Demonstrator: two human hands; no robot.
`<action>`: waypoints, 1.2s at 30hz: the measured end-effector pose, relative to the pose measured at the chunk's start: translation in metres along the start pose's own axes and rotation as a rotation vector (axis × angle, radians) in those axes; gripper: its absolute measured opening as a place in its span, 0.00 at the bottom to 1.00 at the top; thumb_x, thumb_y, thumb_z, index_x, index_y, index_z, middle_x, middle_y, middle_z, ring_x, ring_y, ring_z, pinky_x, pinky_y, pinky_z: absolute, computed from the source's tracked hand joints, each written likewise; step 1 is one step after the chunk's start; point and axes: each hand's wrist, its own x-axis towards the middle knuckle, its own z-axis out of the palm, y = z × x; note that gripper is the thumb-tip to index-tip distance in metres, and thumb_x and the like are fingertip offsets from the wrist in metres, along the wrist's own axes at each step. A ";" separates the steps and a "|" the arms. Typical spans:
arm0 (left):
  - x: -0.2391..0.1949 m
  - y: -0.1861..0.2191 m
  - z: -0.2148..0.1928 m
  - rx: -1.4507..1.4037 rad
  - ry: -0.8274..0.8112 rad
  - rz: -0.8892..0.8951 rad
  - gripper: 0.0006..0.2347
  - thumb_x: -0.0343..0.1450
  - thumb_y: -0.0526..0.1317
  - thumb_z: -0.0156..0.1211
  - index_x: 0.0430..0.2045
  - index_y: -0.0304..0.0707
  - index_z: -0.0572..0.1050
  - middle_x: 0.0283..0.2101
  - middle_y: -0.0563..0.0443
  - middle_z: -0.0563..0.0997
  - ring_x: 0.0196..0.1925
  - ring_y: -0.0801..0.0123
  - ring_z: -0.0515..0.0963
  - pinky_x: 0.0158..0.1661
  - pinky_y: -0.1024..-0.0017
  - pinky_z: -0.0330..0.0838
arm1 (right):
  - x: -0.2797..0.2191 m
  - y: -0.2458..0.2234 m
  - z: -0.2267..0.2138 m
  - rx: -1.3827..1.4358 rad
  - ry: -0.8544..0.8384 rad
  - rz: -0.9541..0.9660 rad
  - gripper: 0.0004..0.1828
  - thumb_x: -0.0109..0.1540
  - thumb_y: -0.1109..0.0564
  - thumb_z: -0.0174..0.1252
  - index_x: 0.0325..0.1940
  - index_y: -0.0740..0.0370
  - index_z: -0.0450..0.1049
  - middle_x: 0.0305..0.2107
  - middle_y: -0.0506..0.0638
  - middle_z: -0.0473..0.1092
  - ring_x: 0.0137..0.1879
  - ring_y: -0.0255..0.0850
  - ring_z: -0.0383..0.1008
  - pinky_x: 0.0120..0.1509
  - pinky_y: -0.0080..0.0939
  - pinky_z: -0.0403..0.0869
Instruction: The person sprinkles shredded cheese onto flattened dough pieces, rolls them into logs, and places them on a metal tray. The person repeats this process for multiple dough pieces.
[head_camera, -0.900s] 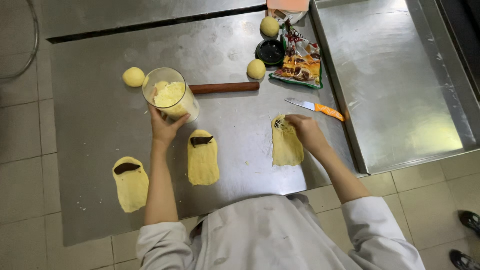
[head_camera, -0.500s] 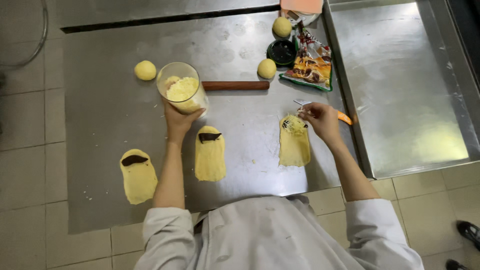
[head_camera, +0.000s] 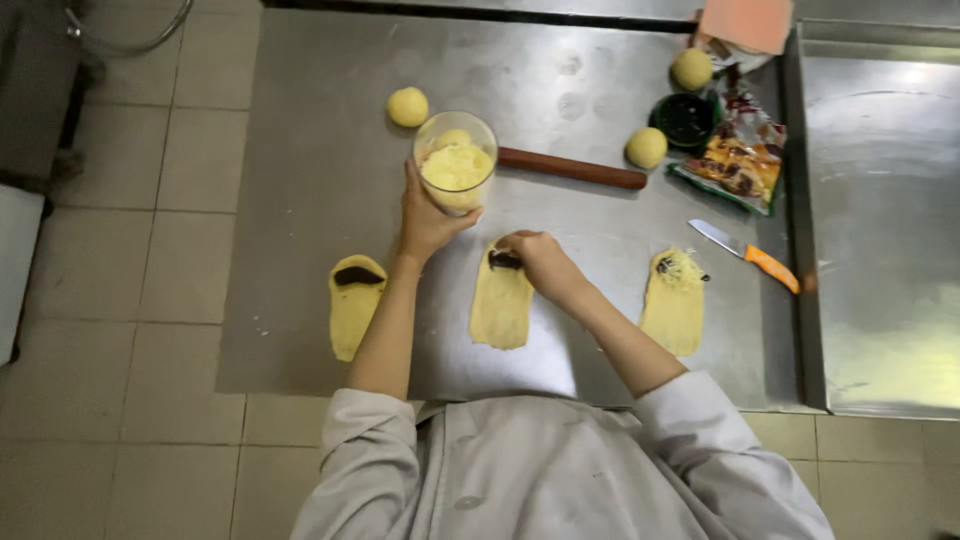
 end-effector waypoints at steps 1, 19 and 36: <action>-0.001 0.007 -0.005 0.002 -0.026 -0.016 0.52 0.42 0.37 0.86 0.62 0.38 0.57 0.59 0.30 0.71 0.63 0.31 0.71 0.63 0.39 0.65 | -0.001 0.001 0.002 -0.045 -0.007 0.007 0.15 0.62 0.70 0.54 0.46 0.57 0.79 0.41 0.60 0.79 0.50 0.59 0.80 0.52 0.51 0.79; 0.029 0.030 -0.011 -0.257 -0.097 0.158 0.57 0.39 0.35 0.88 0.67 0.38 0.56 0.60 0.36 0.73 0.64 0.43 0.73 0.66 0.52 0.65 | -0.018 -0.001 0.033 -0.740 0.242 0.064 0.06 0.60 0.44 0.65 0.33 0.44 0.82 0.36 0.41 0.74 0.48 0.41 0.73 0.46 0.39 0.75; 0.023 0.035 -0.125 0.045 -0.095 0.310 0.50 0.39 0.34 0.82 0.63 0.36 0.65 0.58 0.34 0.75 0.60 0.38 0.76 0.62 0.49 0.69 | 0.120 -0.185 -0.025 -0.348 0.112 -0.147 0.14 0.55 0.63 0.68 0.45 0.62 0.78 0.35 0.60 0.78 0.42 0.59 0.81 0.44 0.56 0.77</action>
